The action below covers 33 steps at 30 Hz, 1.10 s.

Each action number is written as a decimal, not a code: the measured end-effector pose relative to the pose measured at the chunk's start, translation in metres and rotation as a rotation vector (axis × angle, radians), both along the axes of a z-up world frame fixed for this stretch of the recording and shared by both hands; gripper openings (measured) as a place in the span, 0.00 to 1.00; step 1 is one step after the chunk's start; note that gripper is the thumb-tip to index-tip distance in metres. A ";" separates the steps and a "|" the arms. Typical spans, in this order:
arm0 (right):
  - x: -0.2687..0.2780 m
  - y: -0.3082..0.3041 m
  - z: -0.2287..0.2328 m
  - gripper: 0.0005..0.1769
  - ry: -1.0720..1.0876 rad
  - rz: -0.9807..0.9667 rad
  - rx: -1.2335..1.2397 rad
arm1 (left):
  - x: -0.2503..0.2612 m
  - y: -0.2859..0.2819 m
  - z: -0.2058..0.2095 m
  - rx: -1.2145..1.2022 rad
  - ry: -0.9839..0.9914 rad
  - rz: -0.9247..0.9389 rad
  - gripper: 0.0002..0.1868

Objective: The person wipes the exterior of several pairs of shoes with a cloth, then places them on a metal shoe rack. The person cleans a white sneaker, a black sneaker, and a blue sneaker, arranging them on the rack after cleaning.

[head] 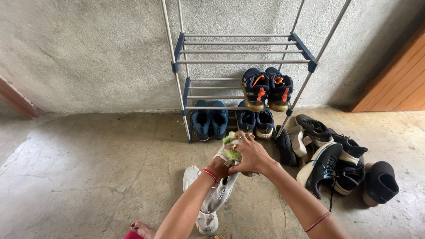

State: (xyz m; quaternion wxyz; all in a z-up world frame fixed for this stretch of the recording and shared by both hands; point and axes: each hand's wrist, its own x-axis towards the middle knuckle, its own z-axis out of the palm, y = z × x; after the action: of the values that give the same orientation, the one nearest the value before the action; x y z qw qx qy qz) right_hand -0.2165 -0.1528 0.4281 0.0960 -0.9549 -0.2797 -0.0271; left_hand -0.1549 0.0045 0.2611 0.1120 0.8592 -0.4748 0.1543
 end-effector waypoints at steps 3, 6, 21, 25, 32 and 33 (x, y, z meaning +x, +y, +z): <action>0.005 -0.008 -0.018 0.30 0.090 0.027 0.120 | -0.006 -0.006 0.008 0.064 -0.042 -0.003 0.22; 0.022 -0.019 -0.043 0.21 0.160 -0.139 0.046 | -0.014 -0.023 0.031 0.286 0.328 0.155 0.37; -0.023 -0.009 -0.088 0.21 -0.492 -0.450 0.783 | -0.018 -0.072 0.015 -2.321 1.663 0.067 0.38; -0.036 -0.018 -0.090 0.27 -0.317 -0.206 0.784 | -0.006 -0.046 0.020 -2.245 1.646 0.222 0.39; -0.004 -0.037 -0.065 0.28 -0.452 -0.105 0.493 | 0.010 -0.024 -0.007 -1.980 1.354 0.429 0.34; -0.001 -0.034 -0.064 0.29 -0.499 -0.043 0.367 | 0.011 -0.023 -0.014 -1.886 1.281 0.476 0.33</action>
State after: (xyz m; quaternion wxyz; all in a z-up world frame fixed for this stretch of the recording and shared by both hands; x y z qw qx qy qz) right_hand -0.2178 -0.1871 0.3641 0.1947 -0.8911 -0.2648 -0.3131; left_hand -0.1438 -0.0188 0.2469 0.8943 0.4232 0.1451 0.0011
